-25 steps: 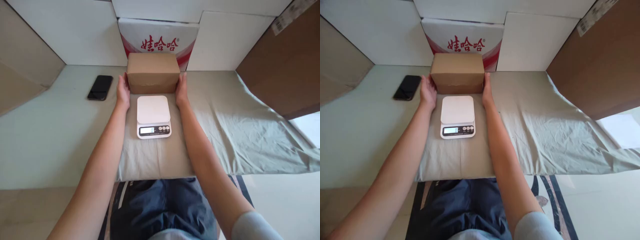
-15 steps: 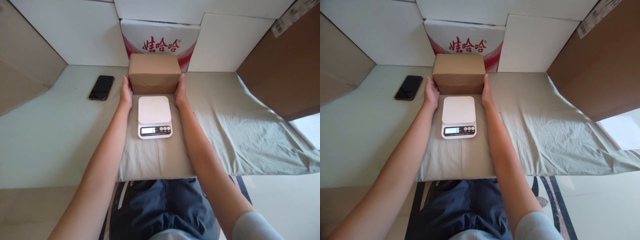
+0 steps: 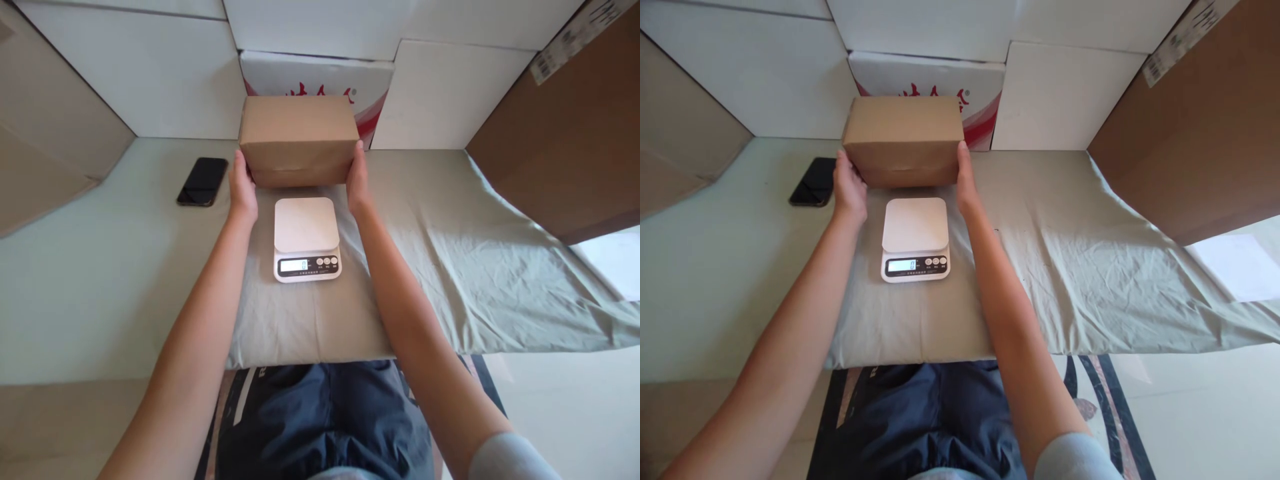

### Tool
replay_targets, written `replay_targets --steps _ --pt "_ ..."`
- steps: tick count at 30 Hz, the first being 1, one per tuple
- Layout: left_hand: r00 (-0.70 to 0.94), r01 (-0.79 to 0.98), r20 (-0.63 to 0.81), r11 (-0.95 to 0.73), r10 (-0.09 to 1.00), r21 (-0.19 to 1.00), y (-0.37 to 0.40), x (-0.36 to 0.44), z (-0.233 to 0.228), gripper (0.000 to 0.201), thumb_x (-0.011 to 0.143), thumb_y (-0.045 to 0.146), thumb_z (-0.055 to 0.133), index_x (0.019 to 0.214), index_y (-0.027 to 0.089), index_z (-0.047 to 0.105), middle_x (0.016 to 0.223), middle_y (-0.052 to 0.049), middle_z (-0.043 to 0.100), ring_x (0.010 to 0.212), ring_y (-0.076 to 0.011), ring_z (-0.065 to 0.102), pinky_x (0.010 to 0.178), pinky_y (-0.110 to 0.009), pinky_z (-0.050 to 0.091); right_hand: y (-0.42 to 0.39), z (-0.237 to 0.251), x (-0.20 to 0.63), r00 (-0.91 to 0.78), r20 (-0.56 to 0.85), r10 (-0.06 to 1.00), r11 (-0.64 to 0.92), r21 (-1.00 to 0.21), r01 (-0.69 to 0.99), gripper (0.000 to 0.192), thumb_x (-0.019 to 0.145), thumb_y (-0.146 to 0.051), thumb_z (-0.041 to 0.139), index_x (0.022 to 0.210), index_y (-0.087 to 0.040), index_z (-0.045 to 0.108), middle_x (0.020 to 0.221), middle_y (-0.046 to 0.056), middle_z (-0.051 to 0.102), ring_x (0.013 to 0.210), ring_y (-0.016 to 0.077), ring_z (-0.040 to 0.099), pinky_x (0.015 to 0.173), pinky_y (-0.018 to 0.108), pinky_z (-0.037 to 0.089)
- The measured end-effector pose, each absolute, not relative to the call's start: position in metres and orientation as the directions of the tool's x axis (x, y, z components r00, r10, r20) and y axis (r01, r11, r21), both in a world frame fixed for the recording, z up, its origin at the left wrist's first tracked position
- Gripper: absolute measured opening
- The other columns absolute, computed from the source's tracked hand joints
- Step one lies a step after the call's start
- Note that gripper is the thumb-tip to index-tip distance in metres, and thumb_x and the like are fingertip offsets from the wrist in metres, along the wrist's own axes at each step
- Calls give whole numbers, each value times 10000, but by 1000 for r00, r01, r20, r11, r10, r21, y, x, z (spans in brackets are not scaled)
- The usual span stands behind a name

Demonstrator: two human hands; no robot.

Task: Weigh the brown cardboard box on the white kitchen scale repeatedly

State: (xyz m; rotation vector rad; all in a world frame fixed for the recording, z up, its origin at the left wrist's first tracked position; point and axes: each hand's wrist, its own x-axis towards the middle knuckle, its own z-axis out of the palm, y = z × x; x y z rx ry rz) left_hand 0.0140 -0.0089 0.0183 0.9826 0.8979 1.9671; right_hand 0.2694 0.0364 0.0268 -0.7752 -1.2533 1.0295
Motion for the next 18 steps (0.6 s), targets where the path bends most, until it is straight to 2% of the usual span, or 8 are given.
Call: replay_targets --steps 3,6,8,10,14,18 --pt "-359 -294 333 -444 872 847 -40 7 46 780 931 965 692 1163 225 773 1482 -177 781 1616 -337 600 1367 -506 489 13 57 267 23 385 922 383 -905 -184 929 926 -1036 464 1483 -331 698 1701 -16 686 1829 281 365 1551 536 282" --pt "-286 -242 417 -486 863 840 -84 2 71 894 849 1009 735 1210 192 764 1498 -196 772 1573 -383 621 1386 -617 460 -26 80 269 -26 459 888 453 -882 -128 916 937 -1044 420 1493 -375 706 1635 -17 722 1841 309 342 1549 559 278" --pt "-260 -216 459 -514 850 830 -116 5 80 901 867 1018 704 1258 210 777 1490 -172 780 1539 -387 651 1395 -611 448 -60 88 275 -51 494 868 487 -867 -107 881 978 -998 429 1540 -371 688 1649 -5 704 1849 327 320 1548 550 274" --pt "-245 -202 472 -521 847 829 -145 13 81 829 959 980 624 1311 252 806 1500 -125 784 1510 -367 677 1409 -569 434 -97 89 284 -45 486 873 480 -871 -105 807 1017 -936 459 1548 -373 687 1667 1 695 1847 324 321 1547 526 276" --pt "-248 -196 484 -532 839 824 -183 33 63 727 1049 896 554 1216 269 883 1302 -124 849 1484 -372 703 1363 -536 492 -152 75 300 -8 428 904 426 -900 -91 680 1064 -826 513 1559 -390 675 1698 22 681 1788 318 429 1535 529 298" --pt "-263 -202 453 -508 852 838 -194 41 41 666 1100 806 540 1091 251 907 1183 -144 863 1452 -373 726 1301 -533 550 -167 56 301 35 424 905 426 -900 -90 678 1071 -799 497 1589 -393 659 1694 49 677 1751 339 472 1506 561 344"
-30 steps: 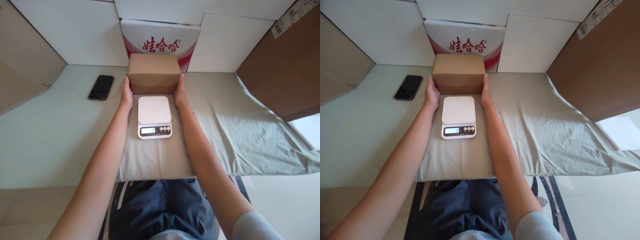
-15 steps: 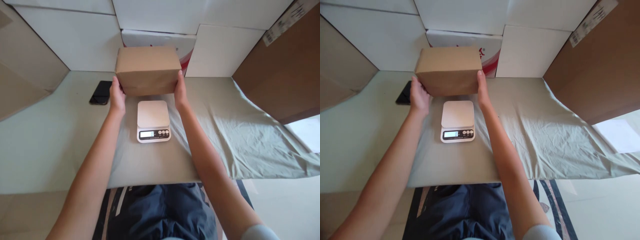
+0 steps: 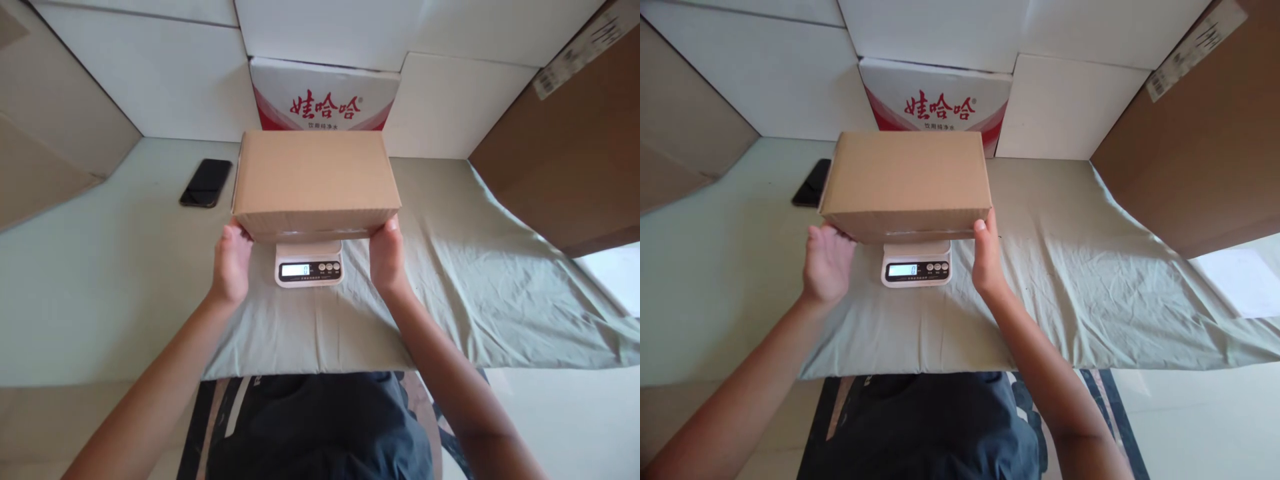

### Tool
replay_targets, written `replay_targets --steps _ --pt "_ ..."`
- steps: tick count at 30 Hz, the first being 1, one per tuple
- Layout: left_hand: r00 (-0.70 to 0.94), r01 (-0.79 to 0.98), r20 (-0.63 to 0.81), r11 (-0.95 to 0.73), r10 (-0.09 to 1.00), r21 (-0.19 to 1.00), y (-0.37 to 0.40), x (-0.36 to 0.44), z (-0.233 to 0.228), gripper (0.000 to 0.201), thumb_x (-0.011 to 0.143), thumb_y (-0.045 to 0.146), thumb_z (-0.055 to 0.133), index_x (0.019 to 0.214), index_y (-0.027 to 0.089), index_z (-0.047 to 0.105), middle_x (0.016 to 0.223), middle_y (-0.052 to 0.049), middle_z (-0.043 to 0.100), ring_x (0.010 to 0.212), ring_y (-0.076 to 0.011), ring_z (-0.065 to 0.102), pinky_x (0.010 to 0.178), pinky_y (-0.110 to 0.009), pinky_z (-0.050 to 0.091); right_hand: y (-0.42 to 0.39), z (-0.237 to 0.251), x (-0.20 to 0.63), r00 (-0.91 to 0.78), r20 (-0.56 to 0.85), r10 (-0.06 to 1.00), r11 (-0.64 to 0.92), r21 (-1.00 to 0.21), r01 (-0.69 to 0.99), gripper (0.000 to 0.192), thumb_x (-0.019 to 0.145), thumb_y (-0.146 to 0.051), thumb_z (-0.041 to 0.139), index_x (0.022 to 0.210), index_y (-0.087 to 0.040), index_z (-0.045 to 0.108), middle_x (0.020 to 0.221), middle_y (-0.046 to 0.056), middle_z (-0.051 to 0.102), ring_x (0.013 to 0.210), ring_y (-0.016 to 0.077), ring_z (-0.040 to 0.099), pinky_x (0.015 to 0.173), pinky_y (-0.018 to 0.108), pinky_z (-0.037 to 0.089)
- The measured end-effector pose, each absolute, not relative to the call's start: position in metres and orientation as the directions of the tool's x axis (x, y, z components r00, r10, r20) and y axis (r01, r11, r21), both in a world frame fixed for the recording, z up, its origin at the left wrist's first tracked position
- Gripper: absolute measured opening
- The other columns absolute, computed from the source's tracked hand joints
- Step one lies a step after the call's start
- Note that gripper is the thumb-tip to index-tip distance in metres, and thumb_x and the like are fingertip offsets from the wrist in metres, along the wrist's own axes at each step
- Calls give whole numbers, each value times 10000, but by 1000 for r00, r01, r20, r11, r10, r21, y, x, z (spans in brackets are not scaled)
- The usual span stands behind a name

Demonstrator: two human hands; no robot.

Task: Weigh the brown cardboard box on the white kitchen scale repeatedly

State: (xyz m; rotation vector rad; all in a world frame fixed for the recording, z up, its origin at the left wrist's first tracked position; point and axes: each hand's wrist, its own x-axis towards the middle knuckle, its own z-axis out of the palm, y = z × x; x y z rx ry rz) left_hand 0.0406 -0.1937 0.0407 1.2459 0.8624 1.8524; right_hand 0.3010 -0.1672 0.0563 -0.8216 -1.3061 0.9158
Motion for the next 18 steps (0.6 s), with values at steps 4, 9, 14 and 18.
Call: replay_targets --steps 4,9,14,18 --pt "-299 -204 397 -465 867 861 -198 39 33 678 1065 838 580 1077 247 911 1208 -164 862 1426 -392 734 1250 -534 591 -169 46 294 29 385 922 385 -914 -129 668 1075 -773 493 1609 -400 640 1659 63 701 1701 352 530 1456 583 418" --pt "-319 -187 376 -446 870 875 -205 39 36 714 1049 869 567 1120 251 918 1216 -172 862 1415 -406 737 1223 -541 608 -172 46 292 36 359 932 361 -923 -134 705 1040 -815 509 1615 -426 633 1624 56 727 1695 365 530 1453 595 422" --pt "-319 -182 352 -421 880 889 -206 40 35 729 1041 878 573 1140 241 913 1229 -177 854 1412 -404 734 1236 -532 593 -173 49 294 44 335 941 338 -935 -106 707 1032 -842 520 1568 -408 676 1641 48 719 1723 351 497 1485 543 382" --pt "-303 -181 367 -431 880 884 -205 39 32 750 1044 893 549 1155 244 908 1227 -170 861 1406 -401 737 1231 -527 596 -176 52 295 51 324 945 327 -939 -105 697 1039 -843 507 1531 -392 708 1653 45 714 1721 347 504 1503 535 355"
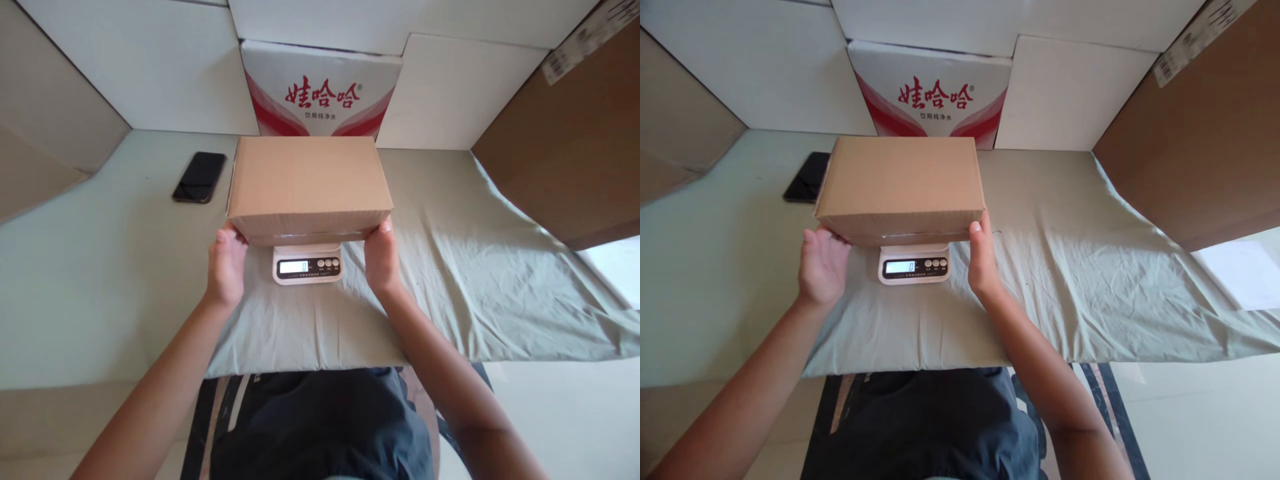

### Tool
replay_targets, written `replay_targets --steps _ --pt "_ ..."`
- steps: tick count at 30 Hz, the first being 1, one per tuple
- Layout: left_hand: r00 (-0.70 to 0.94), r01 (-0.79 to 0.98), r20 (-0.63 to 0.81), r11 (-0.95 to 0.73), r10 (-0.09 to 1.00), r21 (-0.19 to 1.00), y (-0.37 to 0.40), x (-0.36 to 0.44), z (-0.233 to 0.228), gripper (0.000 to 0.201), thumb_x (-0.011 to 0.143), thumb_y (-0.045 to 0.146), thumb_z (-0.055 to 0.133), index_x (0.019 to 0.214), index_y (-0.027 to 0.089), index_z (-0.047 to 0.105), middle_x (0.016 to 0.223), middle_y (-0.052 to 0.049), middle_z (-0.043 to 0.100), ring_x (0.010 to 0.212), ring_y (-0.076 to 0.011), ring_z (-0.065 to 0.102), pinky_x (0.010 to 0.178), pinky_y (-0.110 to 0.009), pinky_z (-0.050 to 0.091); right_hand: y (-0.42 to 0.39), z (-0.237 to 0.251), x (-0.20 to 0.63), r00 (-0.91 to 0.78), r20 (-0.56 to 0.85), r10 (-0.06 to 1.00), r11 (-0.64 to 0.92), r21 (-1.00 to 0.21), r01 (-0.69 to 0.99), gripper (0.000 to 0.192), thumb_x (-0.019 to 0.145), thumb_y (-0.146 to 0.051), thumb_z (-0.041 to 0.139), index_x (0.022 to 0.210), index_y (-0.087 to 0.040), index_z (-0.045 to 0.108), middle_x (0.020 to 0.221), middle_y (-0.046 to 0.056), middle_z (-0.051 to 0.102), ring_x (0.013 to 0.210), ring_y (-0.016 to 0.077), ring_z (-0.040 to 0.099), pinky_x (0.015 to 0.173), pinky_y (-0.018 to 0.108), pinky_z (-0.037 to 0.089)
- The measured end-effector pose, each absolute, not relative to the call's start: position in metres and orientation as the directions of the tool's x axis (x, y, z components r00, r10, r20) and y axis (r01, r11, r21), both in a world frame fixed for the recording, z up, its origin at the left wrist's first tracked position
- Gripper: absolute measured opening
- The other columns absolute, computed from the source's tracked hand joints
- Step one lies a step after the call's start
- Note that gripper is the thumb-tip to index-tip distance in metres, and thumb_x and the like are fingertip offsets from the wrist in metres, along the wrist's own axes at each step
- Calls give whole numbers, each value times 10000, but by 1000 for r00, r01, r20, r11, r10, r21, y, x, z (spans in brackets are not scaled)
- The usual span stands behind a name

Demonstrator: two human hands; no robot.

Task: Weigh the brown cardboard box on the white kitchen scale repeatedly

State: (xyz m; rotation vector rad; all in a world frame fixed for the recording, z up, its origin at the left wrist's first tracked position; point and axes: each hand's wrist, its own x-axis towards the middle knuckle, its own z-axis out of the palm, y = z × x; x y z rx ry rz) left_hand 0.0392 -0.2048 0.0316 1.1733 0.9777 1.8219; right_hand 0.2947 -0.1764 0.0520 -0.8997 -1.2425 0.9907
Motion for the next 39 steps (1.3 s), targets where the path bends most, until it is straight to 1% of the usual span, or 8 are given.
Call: replay_targets --steps 7,14,20,30,33,35,37,39 --pt "-293 -177 388 -449 874 876 -201 37 30 772 1048 895 545 1110 219 913 1221 -178 865 1374 -404 756 1237 -526 591 -180 58 294 30 316 948 317 -942 -115 632 1054 -823 513 1484 -414 731 1643 38 724 1713 338 523 1498 539 372" --pt "-303 -162 381 -441 874 883 -202 37 32 762 1059 886 531 1118 228 911 1259 -167 860 1393 -396 745 1250 -517 579 -180 56 296 16 314 949 313 -939 -144 629 1063 -794 519 1517 -406 720 1693 23 694 1774 329 445 1553 523 234" --pt "-308 -172 357 -421 882 891 -202 38 33 756 1037 901 561 1108 235 911 1287 -173 849 1394 -400 742 1242 -519 584 -177 53 296 20 332 943 331 -933 -141 627 1064 -775 529 1544 -408 698 1673 33 711 1782 329 439 1529 544 316" --pt "-312 -143 365 -423 877 895 -203 40 34 792 1047 913 519 1136 232 914 1294 -176 848 1472 -412 701 1301 -535 535 -178 52 294 32 322 946 323 -934 -152 633 1056 -774 558 1539 -390 695 1664 39 720 1769 329 464 1523 542 339" --pt "-314 -126 365 -420 876 899 -203 36 35 724 1061 875 534 1238 280 905 1458 -154 809 1592 -396 621 1398 -537 431 -177 52 298 25 293 956 293 -944 -153 663 1044 -806 550 1567 -414 666 1752 10 648 1807 321 408 1531 542 321" --pt "-338 -112 377 -434 862 894 -201 29 35 690 1051 881 542 1336 352 881 1633 -91 728 1706 -367 504 1463 -523 325 -173 51 303 75 270 960 279 -947 -158 750 1018 -858 523 1629 -429 603 1826 -9 568 1839 320 346 1542 580 280" --pt "-368 -108 373 -437 852 893 -197 19 33 714 1031 924 521 1433 426 838 1769 -15 624 1783 -337 388 1498 -512 235 -166 49 309 133 258 957 278 -947 -163 835 996 -906 479 1676 -428 550 1876 -13 498 1853 328 311 1544 633 244" --pt "-399 -110 355 -428 846 897 -193 11 29 791 1010 975 478 1500 445 800 1834 8 552 1810 -328 332 1509 -516 186 -159 48 315 147 252 957 274 -949 -157 885 980 -940 444 1692 -420 531 1900 -12 457 1859 329 293 1540 661 231"
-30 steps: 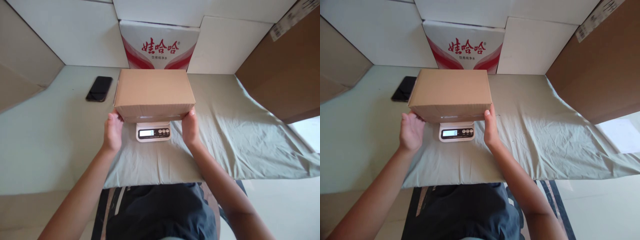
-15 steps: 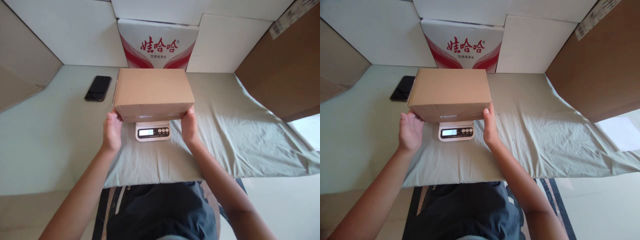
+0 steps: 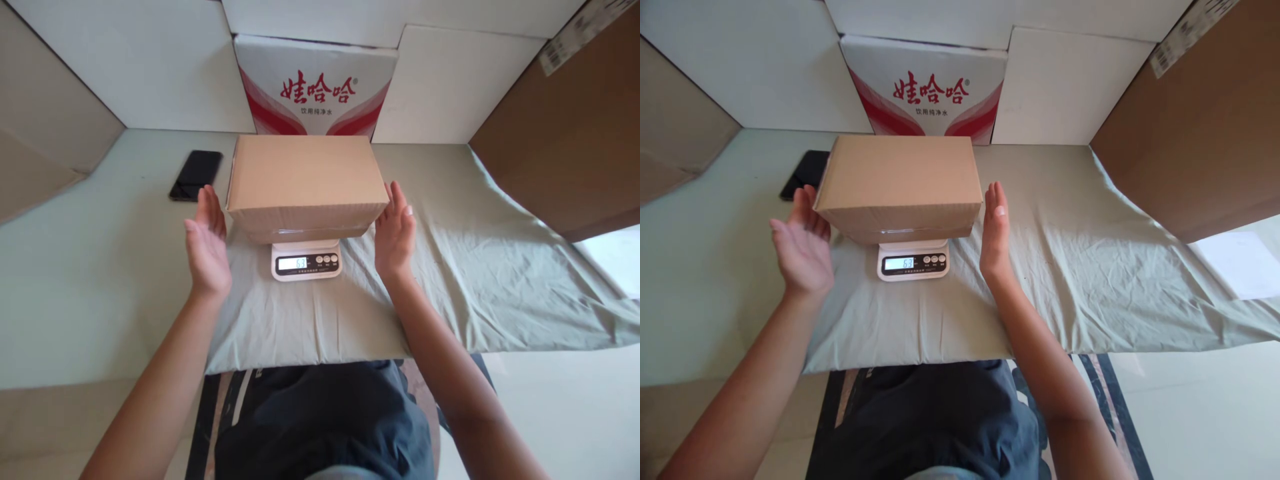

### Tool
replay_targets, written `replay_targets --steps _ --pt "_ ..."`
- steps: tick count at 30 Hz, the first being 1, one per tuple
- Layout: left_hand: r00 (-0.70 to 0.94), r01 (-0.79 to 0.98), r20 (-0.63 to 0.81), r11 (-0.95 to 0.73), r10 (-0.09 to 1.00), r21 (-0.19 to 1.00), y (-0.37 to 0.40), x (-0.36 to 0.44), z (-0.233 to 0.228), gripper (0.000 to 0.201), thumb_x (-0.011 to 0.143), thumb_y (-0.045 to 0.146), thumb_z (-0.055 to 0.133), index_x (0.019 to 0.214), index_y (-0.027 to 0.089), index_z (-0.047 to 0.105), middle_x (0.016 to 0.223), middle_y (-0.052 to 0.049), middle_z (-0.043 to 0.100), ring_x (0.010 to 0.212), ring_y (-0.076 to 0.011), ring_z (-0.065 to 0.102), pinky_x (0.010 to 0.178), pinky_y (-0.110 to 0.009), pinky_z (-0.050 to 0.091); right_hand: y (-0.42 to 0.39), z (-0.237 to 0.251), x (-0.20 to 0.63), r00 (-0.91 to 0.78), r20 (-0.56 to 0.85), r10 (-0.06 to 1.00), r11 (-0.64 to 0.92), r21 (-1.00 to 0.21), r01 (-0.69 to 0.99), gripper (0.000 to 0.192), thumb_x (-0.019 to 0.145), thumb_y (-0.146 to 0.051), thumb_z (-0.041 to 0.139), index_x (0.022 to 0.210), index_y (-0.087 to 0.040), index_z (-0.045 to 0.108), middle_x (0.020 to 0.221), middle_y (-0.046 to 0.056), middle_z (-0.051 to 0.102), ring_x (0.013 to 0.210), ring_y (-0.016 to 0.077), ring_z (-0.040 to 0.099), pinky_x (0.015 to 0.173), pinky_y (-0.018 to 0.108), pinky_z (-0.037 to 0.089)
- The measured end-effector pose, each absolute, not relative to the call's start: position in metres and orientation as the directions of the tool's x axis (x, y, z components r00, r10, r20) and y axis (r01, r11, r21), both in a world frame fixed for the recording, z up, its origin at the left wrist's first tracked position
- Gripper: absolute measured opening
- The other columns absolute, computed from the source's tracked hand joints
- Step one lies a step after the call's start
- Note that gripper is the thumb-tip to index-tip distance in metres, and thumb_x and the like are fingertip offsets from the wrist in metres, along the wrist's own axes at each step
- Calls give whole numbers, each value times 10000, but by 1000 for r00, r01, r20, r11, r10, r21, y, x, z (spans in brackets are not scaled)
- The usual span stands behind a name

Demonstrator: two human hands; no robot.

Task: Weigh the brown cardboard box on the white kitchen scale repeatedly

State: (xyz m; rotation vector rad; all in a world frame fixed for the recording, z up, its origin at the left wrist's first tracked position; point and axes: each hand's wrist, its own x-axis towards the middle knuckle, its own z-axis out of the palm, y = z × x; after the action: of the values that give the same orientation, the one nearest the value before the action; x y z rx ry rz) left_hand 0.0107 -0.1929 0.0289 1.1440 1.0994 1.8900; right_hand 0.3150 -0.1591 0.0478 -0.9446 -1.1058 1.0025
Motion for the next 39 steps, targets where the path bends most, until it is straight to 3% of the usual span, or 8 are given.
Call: replay_targets --steps 4,9,16,22,27,31,34,39 --pt "-435 -134 321 -413 841 901 -189 7 22 762 998 940 562 1497 422 814 1847 -26 540 1802 -341 353 1507 -535 194 -155 45 317 146 219 965 244 -953 -182 903 947 -939 524 1679 -411 539 1901 0 468 1849 326 319 1545 648 213" --pt "-436 -133 329 -422 837 897 -186 11 16 598 1022 867 606 1442 509 836 1807 32 587 1779 -272 406 1477 -457 315 -156 43 311 113 201 973 220 -954 -202 881 959 -922 545 1650 -378 592 1909 20 469 1829 341 362 1531 632 271" --pt "-417 -85 346 -415 840 906 -185 10 11 661 1050 860 568 1528 462 792 1811 4 587 1774 -305 418 1477 -495 337 -148 25 317 116 269 956 284 -949 -140 789 1030 -869 549 1633 -369 643 1862 11 544 1826 320 369 1534 606 280" --pt "-410 -65 298 -354 862 933 -187 15 22 987 923 996 589 1607 301 741 1854 -128 513 1782 -381 394 1469 -530 340 -146 18 320 41 403 914 405 -910 -89 703 1096 -833 485 1626 -406 661 1758 0 644 1769 344 461 1513 606 329" --pt "-403 -65 315 -370 860 927 -187 13 22 980 958 959 590 1648 271 698 1870 -138 480 1789 -379 379 1477 -538 328 -150 20 321 19 434 901 434 -900 -49 711 1117 -832 420 1679 -438 604 1817 -28 578 1814 359 379 1530 655 274" --pt "-365 -72 329 -379 871 923 -187 13 19 931 972 964 583 1611 305 732 1811 -108 579 1768 -383 421 1480 -548 343 -152 23 323 -14 458 889 458 -889 -10 733 1119 -843 384 1726 -463 539 1865 -59 515 1838 351 323 1545 651 244" --pt "-323 -78 349 -393 880 916 -188 17 18 864 961 965 610 1512 330 808 1712 -77 689 1732 -387 482 1460 -528 401 -153 26 323 -52 519 853 520 -854 18 723 1130 -821 373 1736 -457 526 1858 -47 526 1825 351 350 1546 632 253" --pt "-307 -82 376 -418 874 905 -190 21 17 775 990 925 626 1433 331 850 1625 -73 756 1674 -383 561 1435 -525 436 -155 30 320 -78 544 836 547 -837 30 716 1133 -813 366 1718 -441 545 1848 -22 544 1831 350 343 1550 621 241"
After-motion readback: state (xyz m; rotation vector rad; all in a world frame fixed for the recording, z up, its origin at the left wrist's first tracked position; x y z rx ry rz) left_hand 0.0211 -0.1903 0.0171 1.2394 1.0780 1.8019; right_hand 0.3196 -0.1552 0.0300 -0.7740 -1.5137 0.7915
